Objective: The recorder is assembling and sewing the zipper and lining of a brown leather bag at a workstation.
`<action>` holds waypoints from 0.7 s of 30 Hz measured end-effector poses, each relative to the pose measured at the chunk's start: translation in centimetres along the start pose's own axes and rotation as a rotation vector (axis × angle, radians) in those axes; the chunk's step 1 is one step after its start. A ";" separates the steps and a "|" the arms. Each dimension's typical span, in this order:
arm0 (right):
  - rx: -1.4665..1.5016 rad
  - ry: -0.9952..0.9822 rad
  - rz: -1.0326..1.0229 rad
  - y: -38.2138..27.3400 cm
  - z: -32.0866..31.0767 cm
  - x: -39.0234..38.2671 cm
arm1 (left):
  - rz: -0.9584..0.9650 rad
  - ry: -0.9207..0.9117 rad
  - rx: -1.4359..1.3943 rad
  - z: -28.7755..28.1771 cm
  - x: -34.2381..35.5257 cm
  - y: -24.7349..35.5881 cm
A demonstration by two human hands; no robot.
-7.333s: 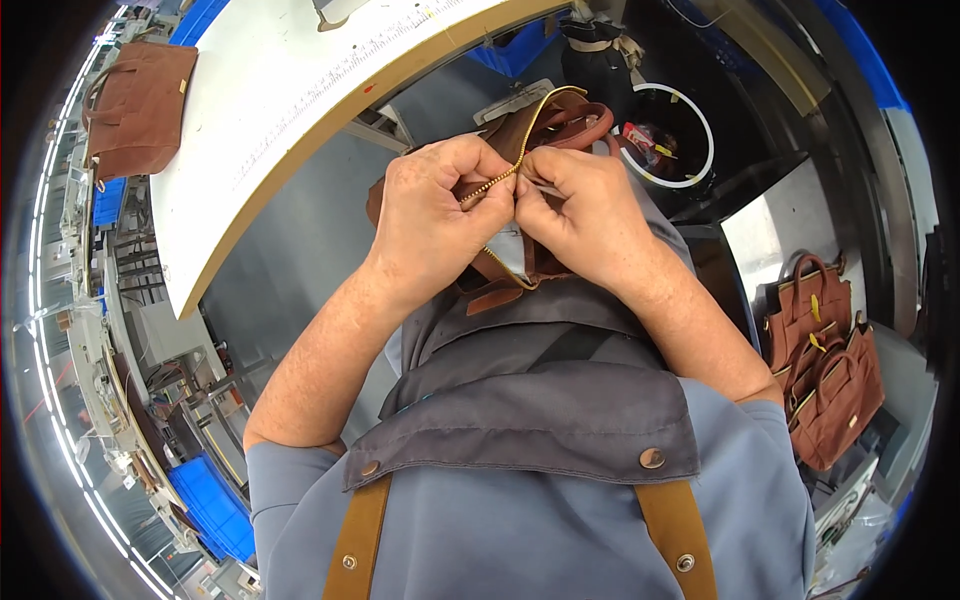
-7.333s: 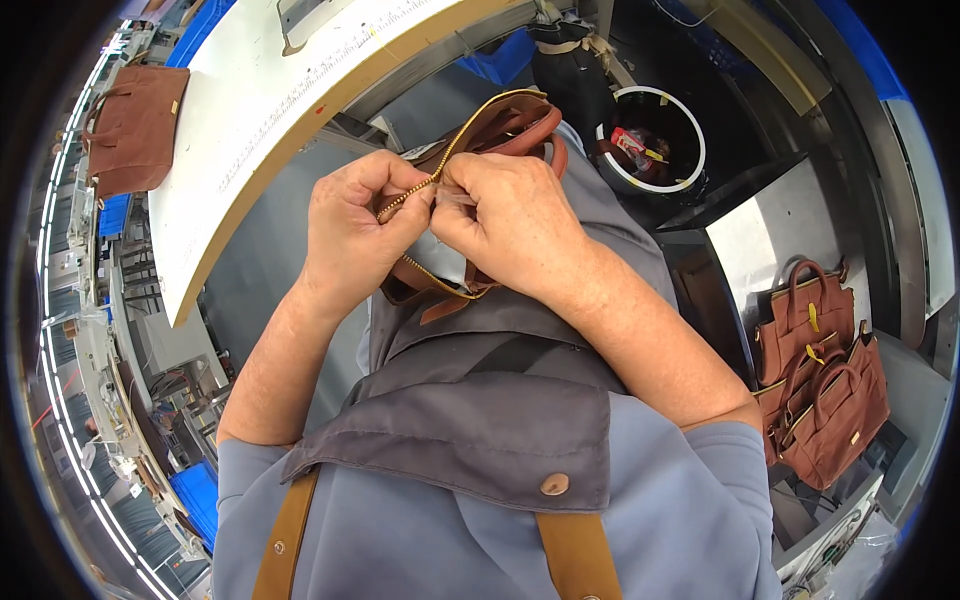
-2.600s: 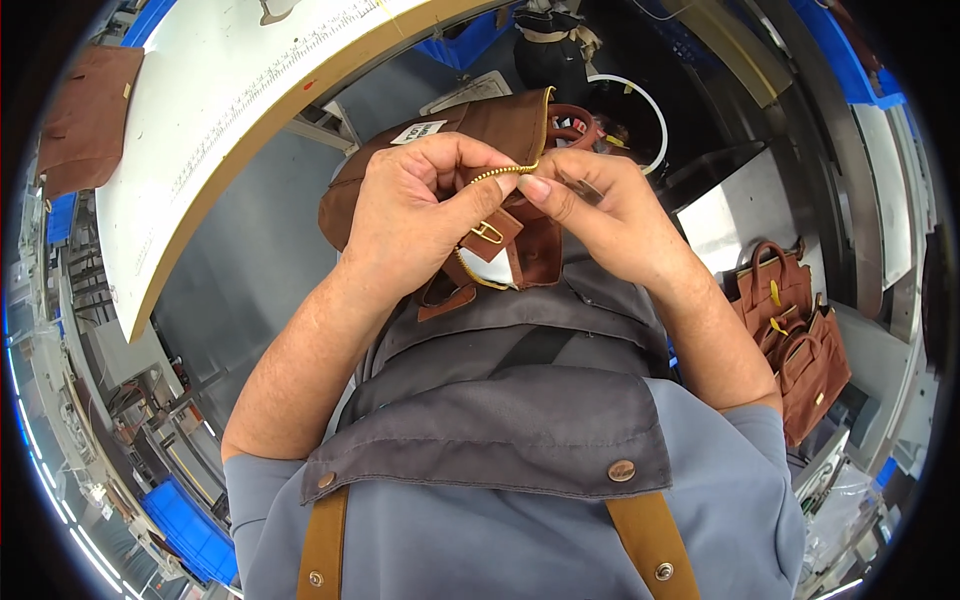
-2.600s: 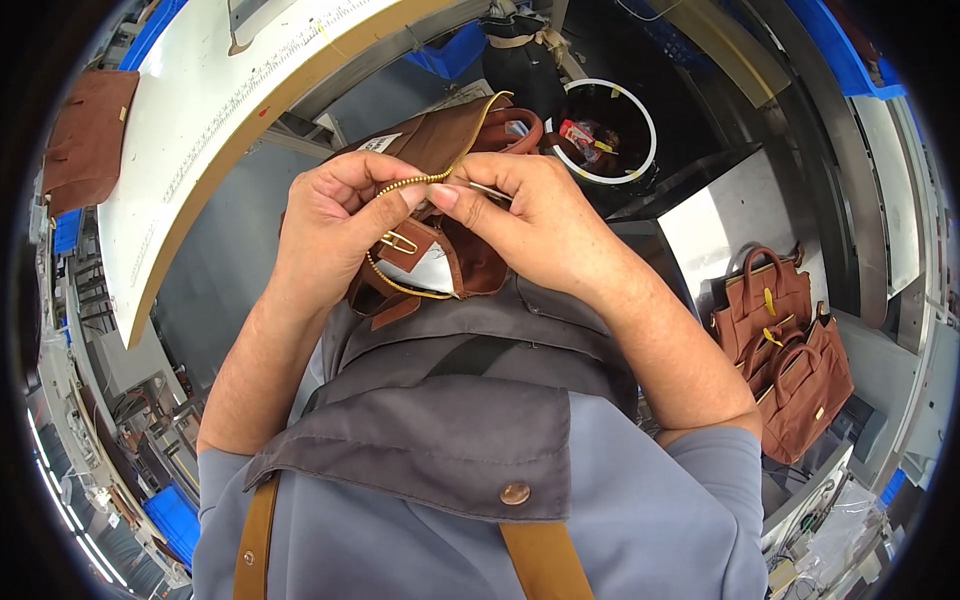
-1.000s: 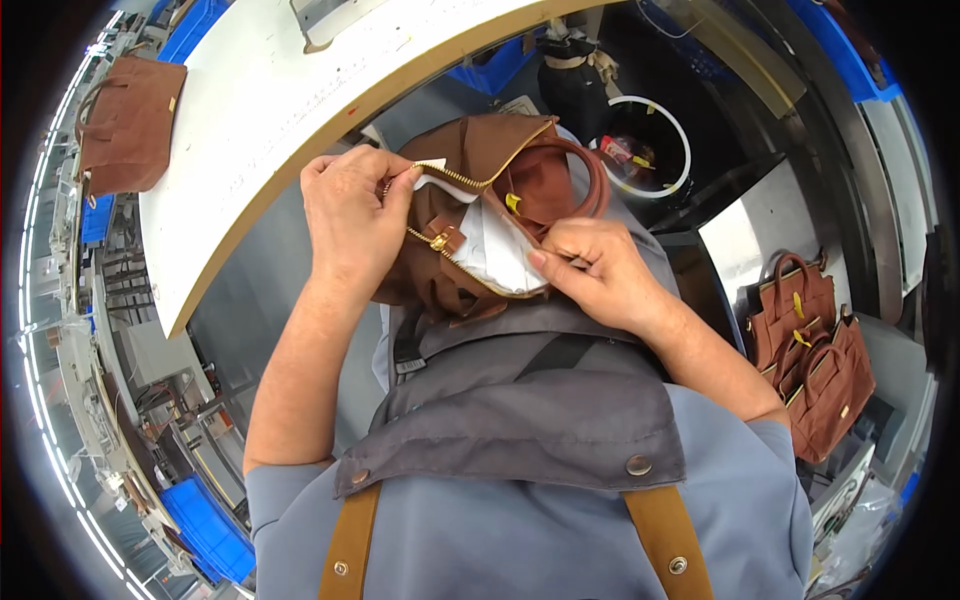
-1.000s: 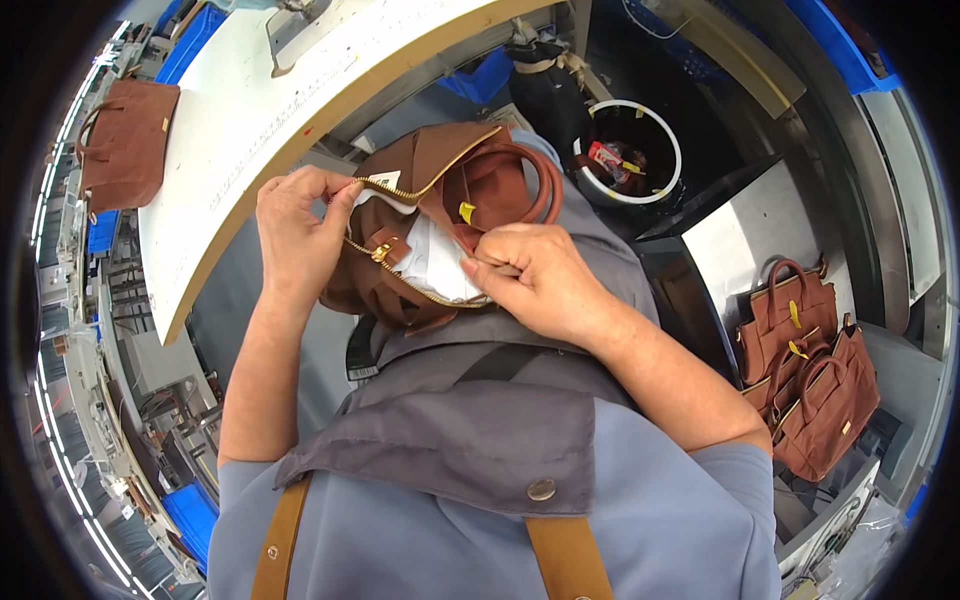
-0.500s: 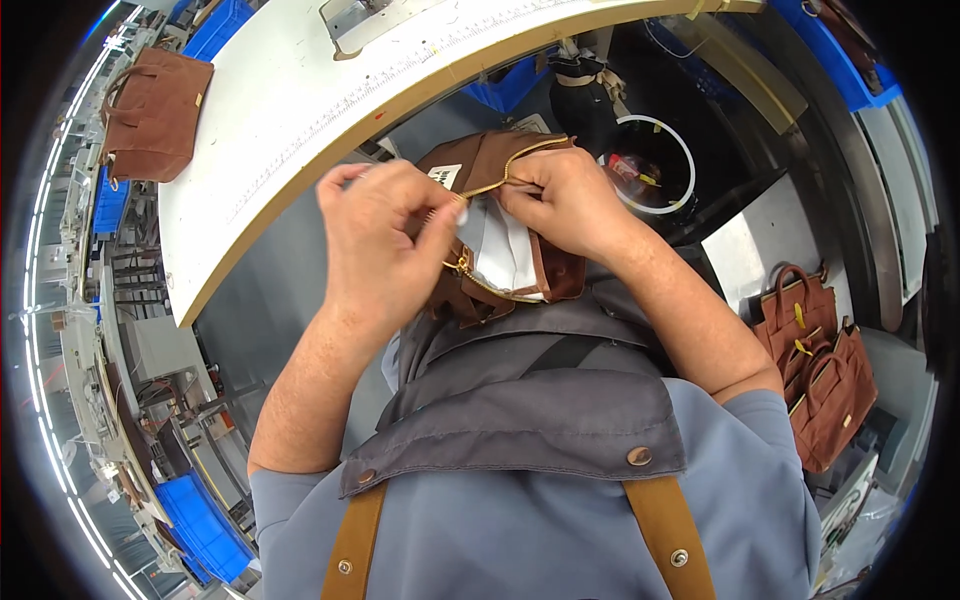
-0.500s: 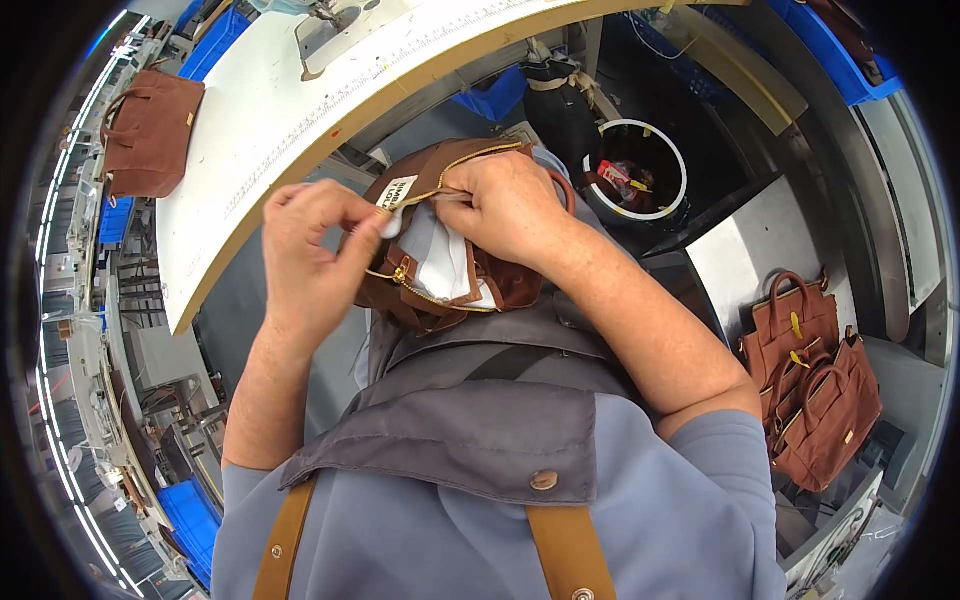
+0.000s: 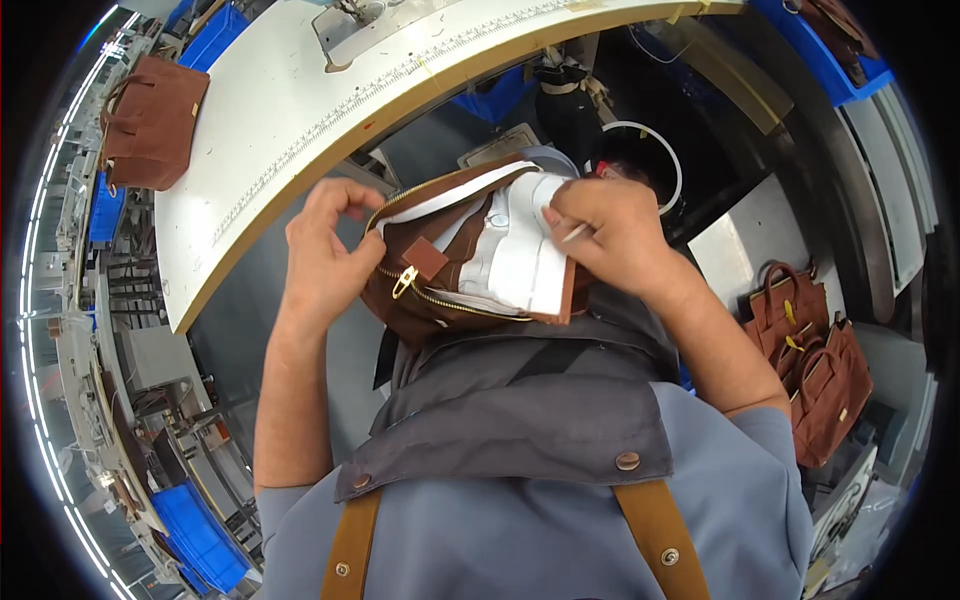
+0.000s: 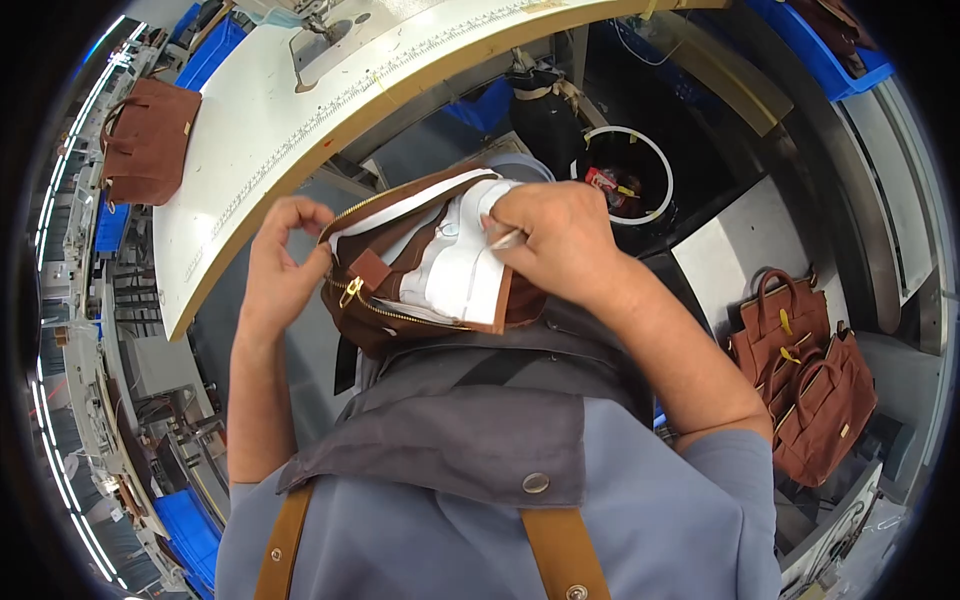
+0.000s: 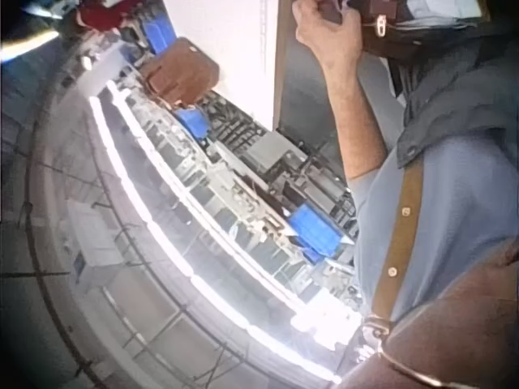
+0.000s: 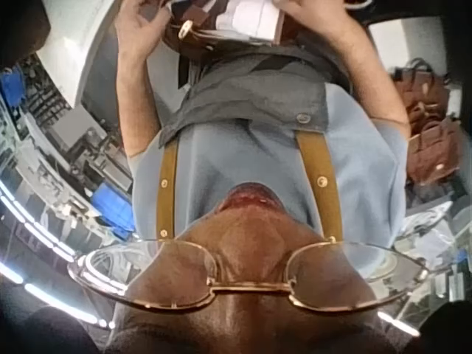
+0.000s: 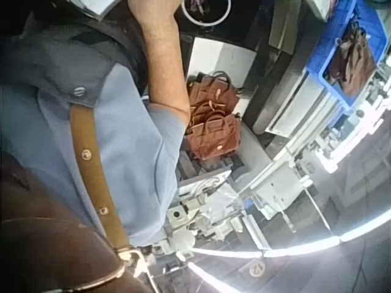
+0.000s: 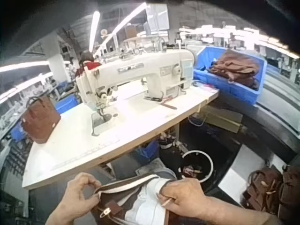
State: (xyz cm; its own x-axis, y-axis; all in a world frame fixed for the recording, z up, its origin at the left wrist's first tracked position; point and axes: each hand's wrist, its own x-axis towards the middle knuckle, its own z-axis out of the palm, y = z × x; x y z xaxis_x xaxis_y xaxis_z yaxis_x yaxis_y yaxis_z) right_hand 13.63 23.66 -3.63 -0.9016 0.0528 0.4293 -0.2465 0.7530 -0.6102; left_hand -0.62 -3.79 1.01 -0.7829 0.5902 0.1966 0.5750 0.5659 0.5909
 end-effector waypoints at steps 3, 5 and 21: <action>-0.006 -0.015 -0.032 -0.8 0.3 -0.5 | -0.047 0.025 -0.291 0.5 1.5 3.6; 0.082 -0.011 0.018 -0.8 0.6 -0.6 | 0.046 -0.082 0.041 1.8 2.9 4.9; 0.191 0.287 -0.087 -1.7 -4.4 -3.6 | -0.341 -0.196 -0.398 7.4 6.1 -3.6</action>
State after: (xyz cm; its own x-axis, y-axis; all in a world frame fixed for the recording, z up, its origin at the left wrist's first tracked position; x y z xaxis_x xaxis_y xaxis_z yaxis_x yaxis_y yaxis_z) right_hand 18.90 25.05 -1.24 -0.7447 0.1963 0.6379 -0.4040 0.6282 -0.6649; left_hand -5.76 2.03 -5.66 -0.8284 0.5291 -0.1838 0.1332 0.5047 0.8529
